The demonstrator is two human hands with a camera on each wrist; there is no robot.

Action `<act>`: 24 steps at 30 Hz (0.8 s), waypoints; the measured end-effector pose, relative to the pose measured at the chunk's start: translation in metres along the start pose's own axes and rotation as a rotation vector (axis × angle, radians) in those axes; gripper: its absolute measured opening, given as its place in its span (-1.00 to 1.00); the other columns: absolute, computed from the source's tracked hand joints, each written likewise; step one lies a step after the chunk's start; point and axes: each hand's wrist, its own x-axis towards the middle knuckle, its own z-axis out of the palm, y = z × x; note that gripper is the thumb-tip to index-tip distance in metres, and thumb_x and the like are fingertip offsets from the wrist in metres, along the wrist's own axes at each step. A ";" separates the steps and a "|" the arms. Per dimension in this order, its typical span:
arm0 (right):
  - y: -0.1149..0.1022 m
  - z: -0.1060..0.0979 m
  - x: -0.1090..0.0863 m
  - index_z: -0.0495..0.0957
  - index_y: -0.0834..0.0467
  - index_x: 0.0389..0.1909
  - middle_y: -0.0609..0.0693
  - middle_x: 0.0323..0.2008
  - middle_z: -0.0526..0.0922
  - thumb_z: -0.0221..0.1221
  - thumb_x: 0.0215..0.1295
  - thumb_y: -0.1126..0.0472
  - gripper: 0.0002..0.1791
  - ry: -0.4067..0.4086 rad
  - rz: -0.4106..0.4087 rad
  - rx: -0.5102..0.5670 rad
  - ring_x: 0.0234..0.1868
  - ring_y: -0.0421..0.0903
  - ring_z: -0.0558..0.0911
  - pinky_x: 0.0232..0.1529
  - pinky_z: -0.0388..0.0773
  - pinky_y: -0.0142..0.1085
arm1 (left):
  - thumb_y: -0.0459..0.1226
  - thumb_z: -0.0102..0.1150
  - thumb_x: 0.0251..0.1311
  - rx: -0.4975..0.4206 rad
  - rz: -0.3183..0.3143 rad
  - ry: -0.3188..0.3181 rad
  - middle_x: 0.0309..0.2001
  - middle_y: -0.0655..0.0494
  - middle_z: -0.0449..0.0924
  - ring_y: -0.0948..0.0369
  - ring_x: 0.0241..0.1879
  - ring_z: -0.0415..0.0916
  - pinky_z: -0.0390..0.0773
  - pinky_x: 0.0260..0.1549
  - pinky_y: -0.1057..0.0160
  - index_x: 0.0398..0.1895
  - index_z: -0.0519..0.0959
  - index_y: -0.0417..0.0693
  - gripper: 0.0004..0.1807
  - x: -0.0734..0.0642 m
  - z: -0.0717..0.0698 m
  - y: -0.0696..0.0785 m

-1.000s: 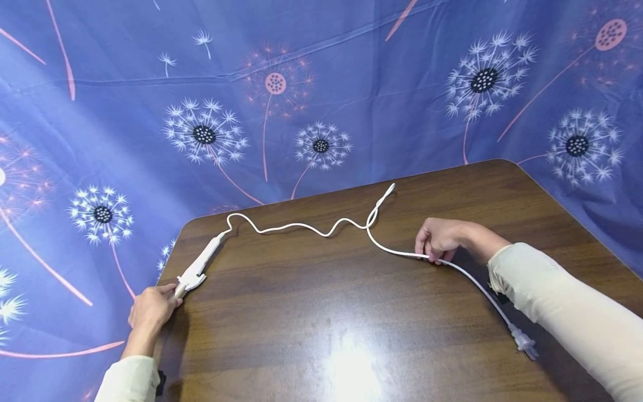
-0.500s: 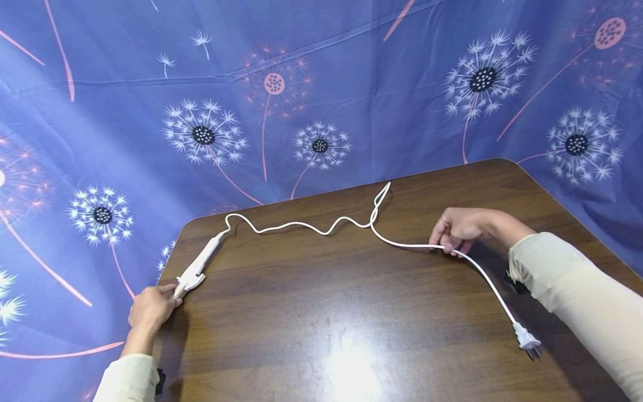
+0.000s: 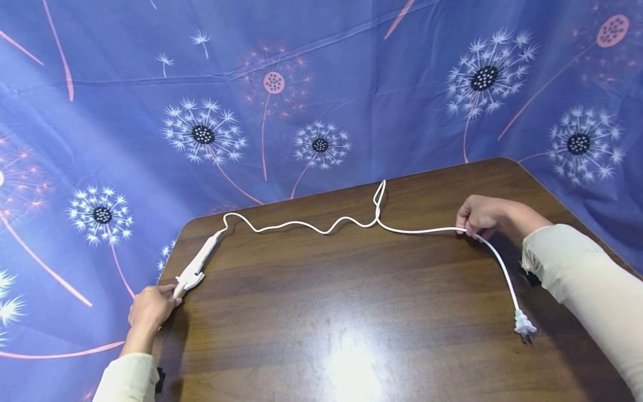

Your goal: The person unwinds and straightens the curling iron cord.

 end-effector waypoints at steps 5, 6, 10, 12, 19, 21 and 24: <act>0.013 -0.014 -0.003 0.40 0.48 -0.29 0.01 -0.56 0.46 0.09 -0.06 0.47 -0.75 -0.045 0.000 0.117 -0.51 -0.13 0.48 -0.50 0.47 -0.24 | -0.18 0.27 -0.13 0.006 0.003 0.003 -0.04 -0.38 0.37 -0.31 -0.22 0.37 0.35 -0.58 -0.01 0.04 0.47 0.06 -0.47 0.000 -0.002 0.001; 0.015 -0.017 -0.003 0.39 0.49 -0.27 0.01 -0.54 0.47 0.10 -0.03 0.45 -0.73 -0.078 -0.016 0.151 -0.49 -0.13 0.50 -0.47 0.48 -0.24 | -0.18 0.27 -0.13 0.008 0.002 0.002 -0.04 -0.38 0.38 -0.31 -0.23 0.38 0.35 -0.58 -0.01 0.04 0.47 0.06 -0.47 -0.001 -0.002 0.001; 0.024 -0.024 -0.004 0.31 0.56 -0.21 0.06 -0.42 0.52 0.02 0.10 0.43 -0.73 -0.279 -0.145 0.304 -0.40 -0.11 0.54 -0.38 0.52 -0.24 | -0.17 0.27 -0.12 0.014 0.000 -0.010 -0.05 -0.38 0.38 -0.31 -0.23 0.38 0.35 -0.59 0.00 0.04 0.47 0.07 -0.47 -0.001 -0.003 0.001; 0.029 -0.026 -0.005 0.30 0.55 -0.21 0.08 -0.36 0.54 -0.07 0.15 0.48 -0.78 -0.383 -0.204 0.406 -0.34 -0.10 0.56 -0.33 0.52 -0.24 | -0.17 0.27 -0.12 0.013 0.005 -0.013 -0.05 -0.38 0.38 -0.31 -0.23 0.38 0.35 -0.59 0.00 0.04 0.46 0.06 -0.47 0.000 -0.003 0.001; 0.041 -0.030 -0.002 0.31 0.48 -0.18 0.11 -0.24 0.54 -0.30 0.21 0.59 -0.75 -0.544 -0.333 0.653 -0.22 -0.04 0.55 -0.20 0.49 -0.18 | -0.19 0.28 -0.13 0.019 0.006 0.005 -0.07 -0.39 0.40 -0.30 -0.25 0.39 0.36 -0.60 0.00 0.02 0.48 0.05 -0.48 0.001 -0.001 0.001; 0.045 -0.034 -0.002 0.32 0.47 -0.17 0.11 -0.22 0.54 -0.33 0.23 0.59 -0.73 -0.532 -0.374 0.689 -0.19 -0.04 0.55 -0.16 0.47 -0.16 | -0.19 0.28 -0.14 0.020 0.007 0.005 -0.08 -0.39 0.40 -0.30 -0.26 0.39 0.36 -0.59 0.00 0.02 0.48 0.05 -0.48 0.001 -0.001 0.001; 0.051 -0.042 -0.004 0.35 0.42 -0.14 0.10 -0.21 0.54 -0.36 0.25 0.58 -0.68 -0.486 -0.432 0.738 -0.16 -0.06 0.54 -0.11 0.45 -0.16 | -0.18 0.28 -0.14 0.024 0.001 0.002 -0.07 -0.38 0.40 -0.31 -0.24 0.38 0.36 -0.56 -0.01 0.02 0.48 0.06 -0.48 0.002 -0.001 0.001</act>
